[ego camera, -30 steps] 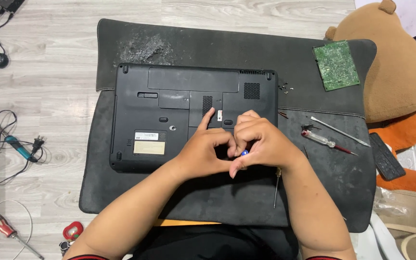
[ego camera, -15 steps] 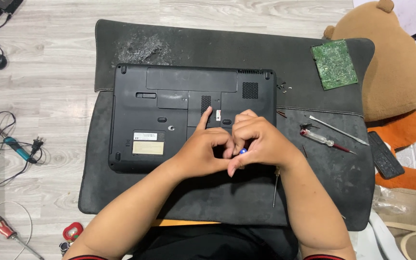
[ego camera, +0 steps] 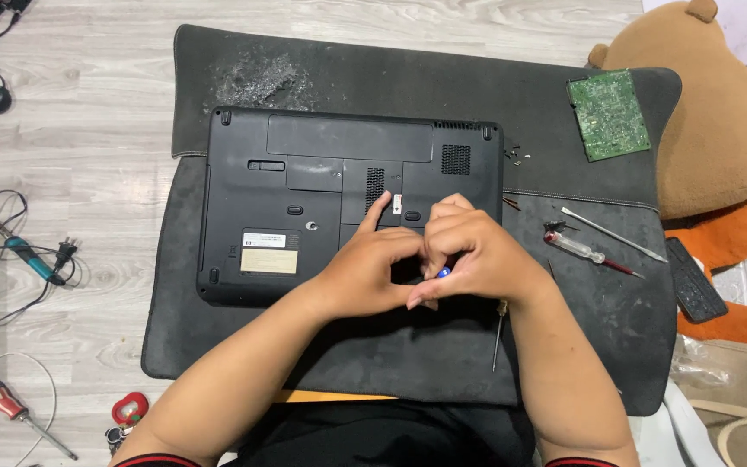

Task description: Unscrewing internal components and removing the battery from a laptop.

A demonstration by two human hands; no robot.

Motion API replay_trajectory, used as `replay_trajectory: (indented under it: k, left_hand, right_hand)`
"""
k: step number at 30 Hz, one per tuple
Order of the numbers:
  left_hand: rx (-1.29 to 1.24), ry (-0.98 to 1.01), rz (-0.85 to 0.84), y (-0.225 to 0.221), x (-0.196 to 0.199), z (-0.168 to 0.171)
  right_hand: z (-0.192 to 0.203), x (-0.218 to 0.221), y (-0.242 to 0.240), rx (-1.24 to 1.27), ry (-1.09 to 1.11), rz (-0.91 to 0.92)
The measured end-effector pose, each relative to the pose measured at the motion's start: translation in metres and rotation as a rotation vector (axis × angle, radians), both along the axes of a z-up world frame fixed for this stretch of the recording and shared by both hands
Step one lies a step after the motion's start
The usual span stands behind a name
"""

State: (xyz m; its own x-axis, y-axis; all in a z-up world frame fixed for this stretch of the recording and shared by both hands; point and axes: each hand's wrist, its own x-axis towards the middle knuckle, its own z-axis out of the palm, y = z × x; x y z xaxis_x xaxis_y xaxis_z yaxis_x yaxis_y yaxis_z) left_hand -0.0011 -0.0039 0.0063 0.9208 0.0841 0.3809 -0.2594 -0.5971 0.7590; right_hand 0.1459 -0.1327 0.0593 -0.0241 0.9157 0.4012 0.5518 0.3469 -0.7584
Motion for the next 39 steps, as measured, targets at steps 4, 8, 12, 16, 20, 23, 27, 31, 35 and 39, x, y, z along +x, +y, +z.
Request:
replay_trajectory:
  k: [4, 8, 12, 16, 20, 23, 27, 31, 35, 39]
  left_hand:
    - [0.07, 0.027, -0.172, 0.009, -0.004, 0.003]
    - [0.019, 0.004, -0.075, 0.004, 0.0, 0.0]
    - [-0.073, 0.041, -0.081, 0.009, -0.002, 0.002]
    - [-0.269, 0.024, -0.142, 0.024, -0.004, 0.005]
    - [-0.837, 0.005, -0.191, 0.029, 0.0, -0.005]
    - [-1.005, 0.004, -0.127, 0.03, 0.0, -0.01]
    - [-1.15, -0.071, -0.065, 0.033, 0.003, -0.018]
    - [-1.127, -0.072, -0.06, 0.034, 0.005, -0.023]
    - [-1.105, -0.059, -0.048, 0.033, 0.005, -0.02]
    - [-1.112, -0.073, -0.04, 0.032, 0.006, -0.019]
  right_hand:
    - [-0.004, 0.001, -0.001, 0.01, -0.001, -0.005]
    - [0.01, -0.004, -0.004, -0.021, -0.095, -0.008]
    - [0.005, 0.004, -0.013, -0.076, -0.226, -0.045]
    - [0.024, -0.009, -0.021, -0.142, -0.243, -0.042]
    - [0.04, -0.021, -0.026, -0.187, -0.37, -0.124]
    - [0.039, -0.032, -0.029, -0.227, -0.424, -0.133]
    - [0.024, -0.044, -0.038, -0.133, -0.741, -0.355]
    - [-0.003, -0.044, -0.054, -0.152, -0.964, -0.568]
    - [0.015, -0.049, -0.046, -0.08, -0.82, -0.422]
    - [0.051, -0.055, -0.036, -0.008, -0.681, -0.233]
